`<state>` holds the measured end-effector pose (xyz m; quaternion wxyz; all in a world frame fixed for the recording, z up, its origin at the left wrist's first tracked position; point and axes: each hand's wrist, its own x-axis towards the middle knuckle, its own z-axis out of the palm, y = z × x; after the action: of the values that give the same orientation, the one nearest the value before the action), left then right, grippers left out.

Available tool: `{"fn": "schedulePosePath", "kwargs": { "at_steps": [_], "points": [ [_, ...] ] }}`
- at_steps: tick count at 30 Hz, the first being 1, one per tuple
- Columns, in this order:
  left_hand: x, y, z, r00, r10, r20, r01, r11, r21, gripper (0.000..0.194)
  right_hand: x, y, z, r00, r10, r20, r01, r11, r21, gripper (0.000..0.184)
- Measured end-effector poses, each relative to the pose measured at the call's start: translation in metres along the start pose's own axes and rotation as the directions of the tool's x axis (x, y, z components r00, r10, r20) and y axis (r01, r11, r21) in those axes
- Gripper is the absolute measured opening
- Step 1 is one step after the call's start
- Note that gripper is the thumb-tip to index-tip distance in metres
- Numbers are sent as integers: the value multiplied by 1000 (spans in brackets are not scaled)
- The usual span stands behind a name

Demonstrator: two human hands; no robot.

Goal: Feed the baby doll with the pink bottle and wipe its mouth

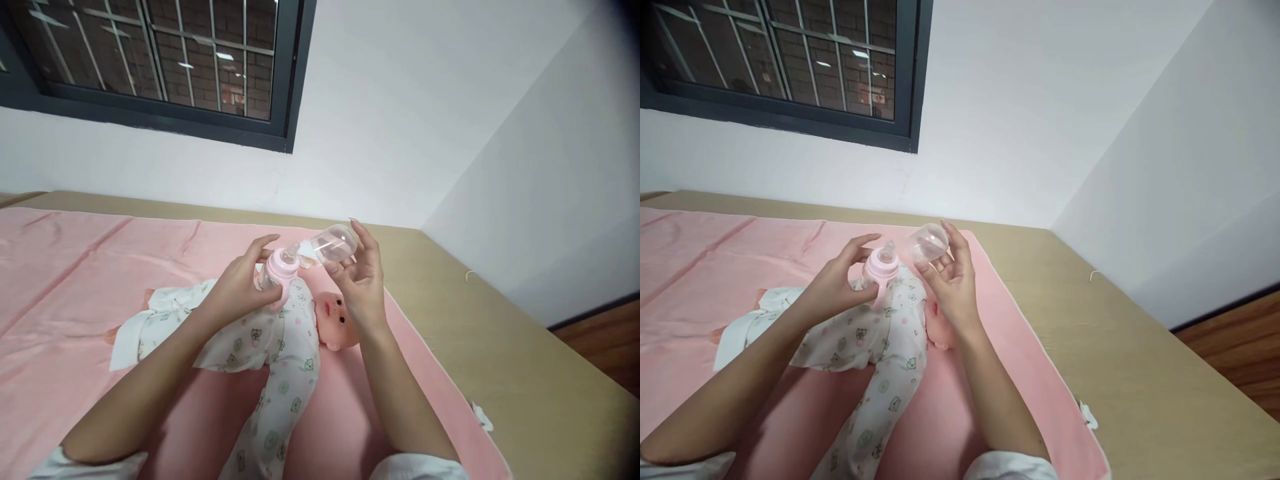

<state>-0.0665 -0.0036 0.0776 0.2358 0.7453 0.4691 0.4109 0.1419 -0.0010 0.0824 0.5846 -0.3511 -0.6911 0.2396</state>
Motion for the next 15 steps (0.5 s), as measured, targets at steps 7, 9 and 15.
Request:
{"fn": "schedulePosePath", "kwargs": {
  "at_steps": [7, 9, 15],
  "points": [
    [-5, 5, 10, 1000, 30, -6, -29, 992, 126, 79, -7, 3, 12, 990, 64, 125, -76, 993, 94, 72],
    [-6, 5, 11, 999, 40, -12, -38, 991, 128, 81, -8, 4, 14, 982, 58, 182, -77, 993, 95, 67],
    [-9, 9, 11, 1000, 15, -6, -14, 996, 89, 82, -7, -4, 7, 937, 50, 345, -66, 997, 34, 67]
  ]
}}
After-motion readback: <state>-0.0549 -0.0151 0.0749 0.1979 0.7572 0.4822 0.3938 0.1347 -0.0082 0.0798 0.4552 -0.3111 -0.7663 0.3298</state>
